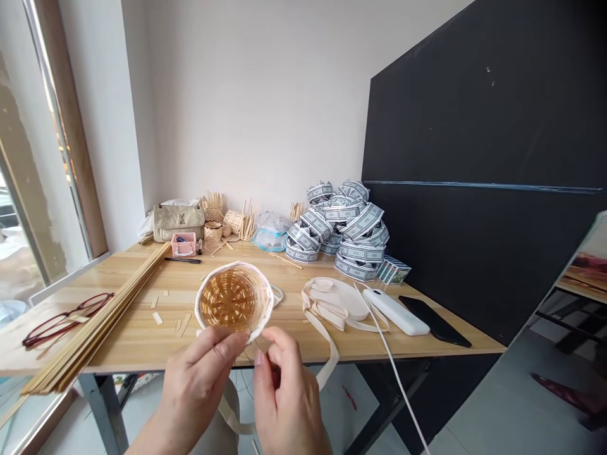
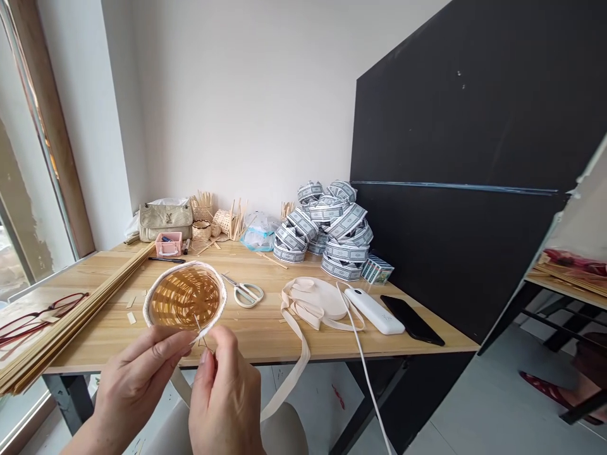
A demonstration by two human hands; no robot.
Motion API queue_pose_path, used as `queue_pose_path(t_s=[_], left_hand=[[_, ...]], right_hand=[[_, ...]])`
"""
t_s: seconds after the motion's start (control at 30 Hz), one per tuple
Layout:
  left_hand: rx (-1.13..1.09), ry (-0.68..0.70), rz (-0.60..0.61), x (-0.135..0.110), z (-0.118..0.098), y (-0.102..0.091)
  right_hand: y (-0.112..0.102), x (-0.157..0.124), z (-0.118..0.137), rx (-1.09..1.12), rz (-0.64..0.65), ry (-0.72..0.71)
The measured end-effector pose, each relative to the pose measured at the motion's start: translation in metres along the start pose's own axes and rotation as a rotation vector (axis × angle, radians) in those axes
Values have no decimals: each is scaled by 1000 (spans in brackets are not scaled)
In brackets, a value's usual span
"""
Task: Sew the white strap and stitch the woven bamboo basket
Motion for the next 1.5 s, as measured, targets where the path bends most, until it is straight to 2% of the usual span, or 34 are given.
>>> queue_pose_path(t_s=[0.13, 0.23, 0.37, 0.53, 0.7, 0.87, 1.03, 1.2, 1.23, 1.3, 1.43, 1.5], left_hand=[[38, 19, 29, -4, 2, 1], [49, 52, 62, -6, 0, 4], [34, 108, 116, -7, -1, 9], [-2, 119, 242, -10, 4, 11], [-46, 131, 326, -8, 6, 9], [-1, 176, 331, -6, 5, 10], [-3, 183, 332, -5, 8, 10], [50, 188, 325, -3, 14, 7], [56, 199, 336, -3, 14, 7], [60, 229, 363, -1, 13, 9], [42, 282, 421, 4, 7, 9], [23, 295, 449, 5, 4, 8]], right_hand=[[0, -3, 0, -78, 14, -123], [-1, 0, 0, -91, 61, -138], [-3, 4, 0, -9, 119, 26], [-2, 5, -4, 228, 223, 271], [0, 3, -11, 377, 240, 362], [-6, 7, -8, 213, 183, 296], [-16, 9, -9, 54, 226, 169], [-43, 22, -11, -99, 2, 21], [-45, 27, -10, -124, -3, -3], [-43, 37, -7, -161, 96, -38], [-26, 48, -3, -223, 404, -27], [-22, 49, -2, -182, 440, -5]])
Point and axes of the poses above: each hand's wrist, its own x-axis towards the middle knuckle, its own y-axis out of the palm, z = x × y, the point moved 3 cm from there along x, towards the middle knuckle, and after that the axes turned 13 degrees about -x, right-handed, at the moved point
